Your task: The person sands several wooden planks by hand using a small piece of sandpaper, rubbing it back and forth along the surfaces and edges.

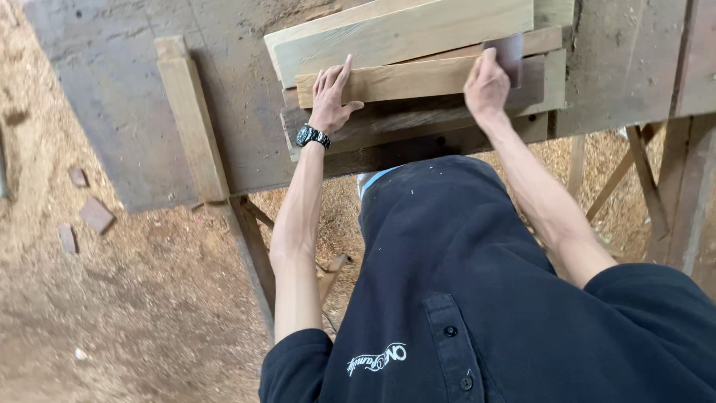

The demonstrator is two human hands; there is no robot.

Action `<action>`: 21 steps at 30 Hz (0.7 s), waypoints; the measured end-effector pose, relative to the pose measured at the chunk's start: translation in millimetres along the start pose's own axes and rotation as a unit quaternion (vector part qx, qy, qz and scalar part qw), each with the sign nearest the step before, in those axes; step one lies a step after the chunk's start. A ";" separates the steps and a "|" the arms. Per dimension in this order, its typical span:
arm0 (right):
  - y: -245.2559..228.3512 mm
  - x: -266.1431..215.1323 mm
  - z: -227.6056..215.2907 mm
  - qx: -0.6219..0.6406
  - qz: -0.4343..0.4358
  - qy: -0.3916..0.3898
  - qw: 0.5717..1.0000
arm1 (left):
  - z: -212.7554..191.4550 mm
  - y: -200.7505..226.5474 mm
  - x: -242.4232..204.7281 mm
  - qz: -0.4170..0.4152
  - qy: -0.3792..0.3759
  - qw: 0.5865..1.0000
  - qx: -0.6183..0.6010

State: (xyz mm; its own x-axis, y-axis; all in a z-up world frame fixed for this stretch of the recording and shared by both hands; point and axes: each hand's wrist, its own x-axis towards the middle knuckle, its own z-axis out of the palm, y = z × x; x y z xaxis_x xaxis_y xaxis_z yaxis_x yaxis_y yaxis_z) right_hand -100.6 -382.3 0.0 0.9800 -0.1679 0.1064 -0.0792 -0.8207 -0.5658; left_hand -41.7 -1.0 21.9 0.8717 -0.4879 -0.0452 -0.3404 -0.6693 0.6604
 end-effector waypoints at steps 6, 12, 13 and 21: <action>-59.9 -17.3 37.9 0.046 -0.216 -0.119 0.968 | 21.4 3.8 -15.0 -0.020 0.040 0.999 0.017; 28.8 5.1 -0.7 0.197 -0.143 -0.053 0.968 | 31.7 9.5 -18.9 -0.050 0.050 0.998 0.004; 49.2 11.6 -12.6 0.082 -0.069 -0.054 0.993 | 29.9 8.5 -16.6 -0.049 0.053 0.997 0.000; 27.2 8.3 -1.5 -0.032 0.016 -0.021 0.999 | 20.3 16.0 -13.4 -0.062 0.051 0.997 -0.002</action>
State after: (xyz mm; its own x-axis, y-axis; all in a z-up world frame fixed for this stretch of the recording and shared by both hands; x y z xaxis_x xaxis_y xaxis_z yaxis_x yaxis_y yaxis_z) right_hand -94.9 -406.8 -13.3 0.9836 -0.1720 0.0541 -0.1201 -0.8487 -0.5151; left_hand -66.0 -16.5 17.9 0.9387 -0.3410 -0.0504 -0.2259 -0.7189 0.6574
